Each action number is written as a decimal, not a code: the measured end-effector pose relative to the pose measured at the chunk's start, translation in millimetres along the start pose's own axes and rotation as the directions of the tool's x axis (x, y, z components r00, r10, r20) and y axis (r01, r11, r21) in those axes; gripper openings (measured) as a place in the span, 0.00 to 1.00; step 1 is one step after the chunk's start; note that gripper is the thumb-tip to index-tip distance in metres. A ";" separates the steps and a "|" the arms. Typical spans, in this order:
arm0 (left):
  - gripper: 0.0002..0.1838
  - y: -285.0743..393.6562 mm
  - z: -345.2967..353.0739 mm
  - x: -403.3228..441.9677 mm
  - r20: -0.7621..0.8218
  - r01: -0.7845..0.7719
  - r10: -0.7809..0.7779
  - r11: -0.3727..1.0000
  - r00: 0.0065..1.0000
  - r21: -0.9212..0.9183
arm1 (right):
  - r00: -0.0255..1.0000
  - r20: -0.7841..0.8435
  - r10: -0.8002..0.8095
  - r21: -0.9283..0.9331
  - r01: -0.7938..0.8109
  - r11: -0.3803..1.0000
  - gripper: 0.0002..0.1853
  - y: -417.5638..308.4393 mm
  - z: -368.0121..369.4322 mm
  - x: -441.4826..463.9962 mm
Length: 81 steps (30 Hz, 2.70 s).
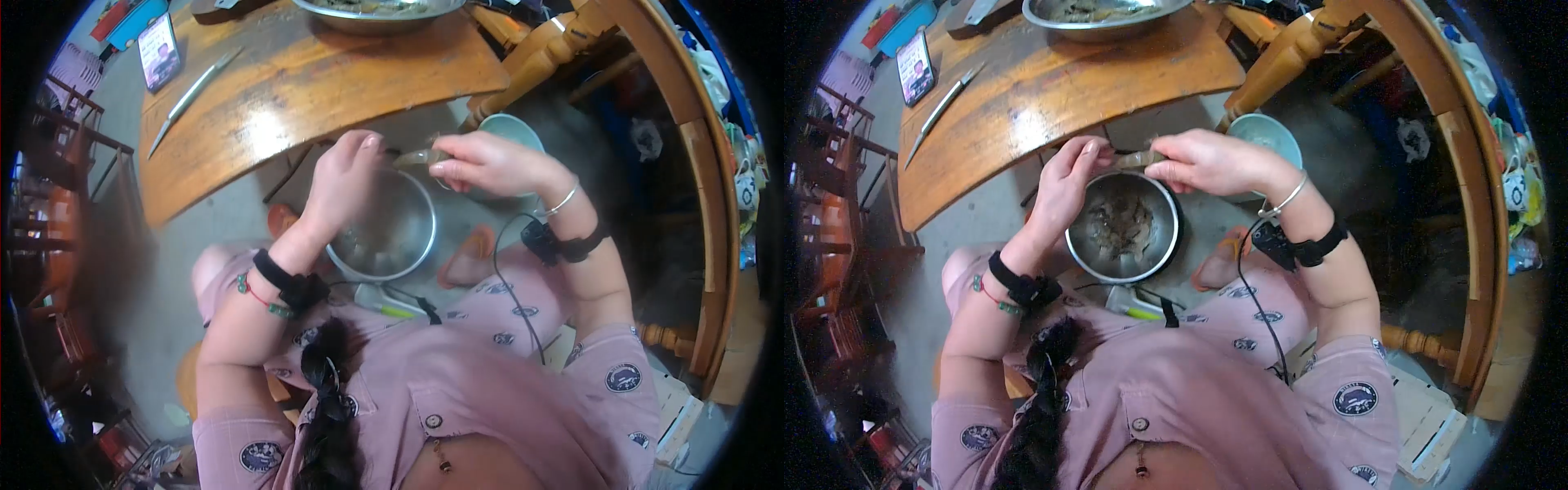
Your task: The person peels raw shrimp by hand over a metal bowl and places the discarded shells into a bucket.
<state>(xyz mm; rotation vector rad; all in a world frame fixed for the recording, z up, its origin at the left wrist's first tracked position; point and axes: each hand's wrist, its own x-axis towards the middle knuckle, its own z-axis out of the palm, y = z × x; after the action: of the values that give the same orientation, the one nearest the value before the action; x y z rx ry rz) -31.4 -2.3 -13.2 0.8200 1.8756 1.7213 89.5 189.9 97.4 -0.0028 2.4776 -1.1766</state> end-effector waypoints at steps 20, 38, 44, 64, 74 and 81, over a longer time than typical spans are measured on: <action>0.13 -12.0 18.8 -12.2 0.172 -0.024 -0.039 0.936 0.984 0.350 | 0.921 -0.362 -0.145 -0.221 0.066 0.973 0.11 66.1 86.4 32.5; 0.09 -6.6 25.1 -11.8 0.077 0.177 -0.198 0.960 0.977 0.219 | 0.810 -0.437 -0.390 -0.435 0.189 0.881 0.13 55.7 98.2 38.1; 0.05 -20.2 22.6 -11.2 0.135 0.389 -0.371 0.911 0.919 -0.138 | 0.765 -0.489 -0.419 -0.412 0.221 0.884 0.11 64.8 101.4 44.1; 0.08 -3.0 19.8 -12.3 0.318 0.493 -0.379 0.715 0.869 -0.495 | 0.942 -0.329 -0.064 0.500 0.231 0.834 0.11 53.0 78.6 34.8; 0.07 8.4 26.2 -16.1 0.148 0.155 -0.107 0.917 0.983 -0.368 | 0.998 -0.063 0.015 0.915 0.052 0.400 0.11 51.7 74.4 28.7; 0.13 18.5 17.6 -19.3 0.185 -0.382 0.336 0.841 0.924 0.382 | 0.998 0.026 0.049 0.978 -0.036 0.206 0.15 59.1 70.9 24.0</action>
<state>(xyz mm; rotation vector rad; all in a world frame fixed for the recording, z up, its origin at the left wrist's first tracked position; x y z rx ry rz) -3.3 -2.5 2.2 1.4870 2.1432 1.4455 102.1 171.3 4.8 0.4298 1.2101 -2.5082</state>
